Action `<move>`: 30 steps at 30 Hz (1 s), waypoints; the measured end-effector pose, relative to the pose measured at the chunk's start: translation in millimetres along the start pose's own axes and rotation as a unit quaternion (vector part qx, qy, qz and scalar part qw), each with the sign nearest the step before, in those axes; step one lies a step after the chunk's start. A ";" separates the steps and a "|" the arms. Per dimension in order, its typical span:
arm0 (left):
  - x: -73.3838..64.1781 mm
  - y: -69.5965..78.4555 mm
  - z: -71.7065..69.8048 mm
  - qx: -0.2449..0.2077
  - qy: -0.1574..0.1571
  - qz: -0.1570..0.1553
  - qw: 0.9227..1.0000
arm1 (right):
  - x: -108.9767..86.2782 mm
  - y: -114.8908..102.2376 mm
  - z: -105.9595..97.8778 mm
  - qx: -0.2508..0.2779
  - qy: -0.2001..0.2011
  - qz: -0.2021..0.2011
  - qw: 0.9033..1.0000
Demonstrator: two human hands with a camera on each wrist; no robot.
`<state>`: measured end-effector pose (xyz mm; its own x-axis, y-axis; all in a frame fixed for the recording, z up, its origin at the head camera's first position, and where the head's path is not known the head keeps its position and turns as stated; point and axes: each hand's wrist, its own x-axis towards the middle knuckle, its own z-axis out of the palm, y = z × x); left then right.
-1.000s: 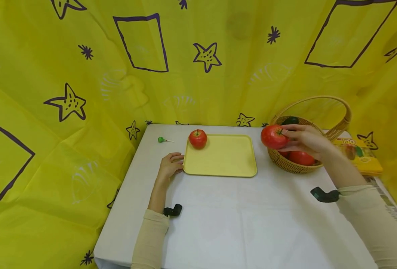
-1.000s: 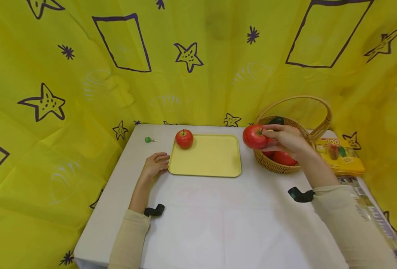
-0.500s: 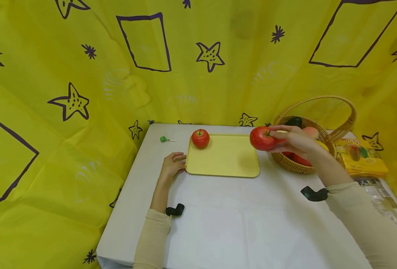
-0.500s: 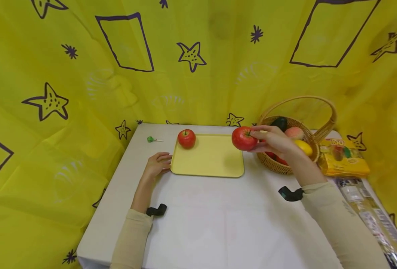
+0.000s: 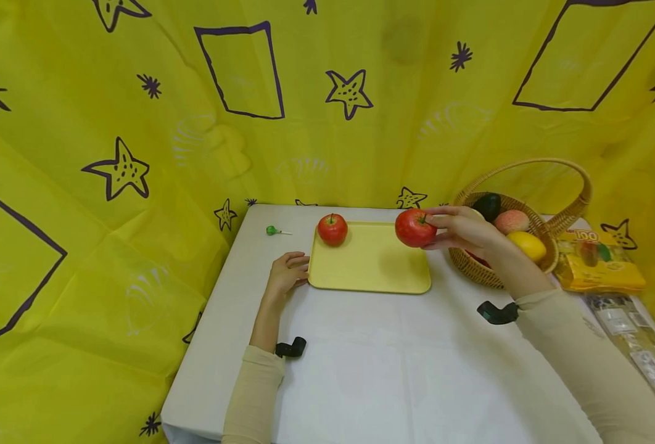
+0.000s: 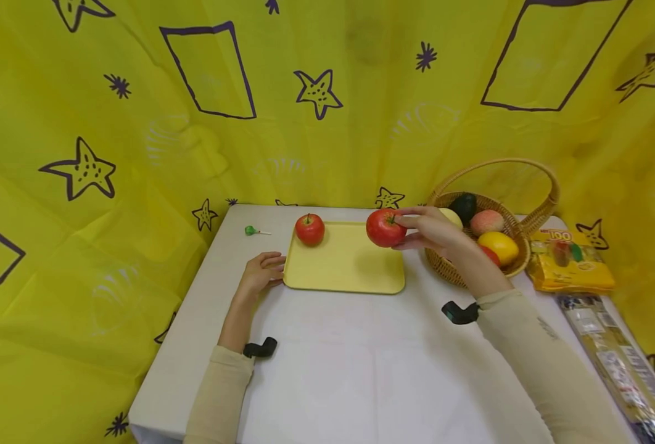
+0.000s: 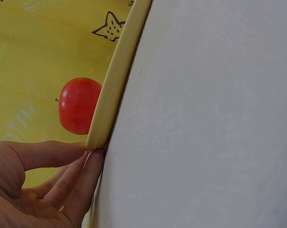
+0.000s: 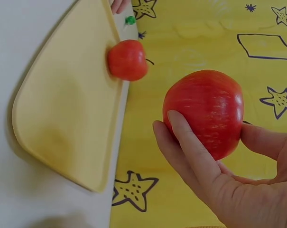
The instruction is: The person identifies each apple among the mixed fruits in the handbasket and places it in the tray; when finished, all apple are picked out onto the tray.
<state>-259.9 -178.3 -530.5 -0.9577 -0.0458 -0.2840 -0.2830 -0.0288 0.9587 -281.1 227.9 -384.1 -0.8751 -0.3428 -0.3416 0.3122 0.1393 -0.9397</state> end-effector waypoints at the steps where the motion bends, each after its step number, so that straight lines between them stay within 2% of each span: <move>1: 0.0 0.2 0.0 0.000 -0.001 0.000 1.000 | 2.9 -0.1 0.8 0.004 -0.001 0.005 1.000; 10: 0.9 2.5 -0.5 0.013 0.001 -0.001 1.000 | 26.9 0.9 7.0 0.033 -0.010 0.033 0.999; 30: 1.1 2.0 -0.3 0.014 -0.002 -0.001 1.000 | 72.4 10.6 22.1 0.034 0.010 0.044 0.998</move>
<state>-261.5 -178.8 -528.9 -0.9576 -0.0409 -0.2853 -0.2854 -0.0017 0.9584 -333.0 184.0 -419.1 -0.8503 -0.3126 -0.4233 0.4122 0.1042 -0.9051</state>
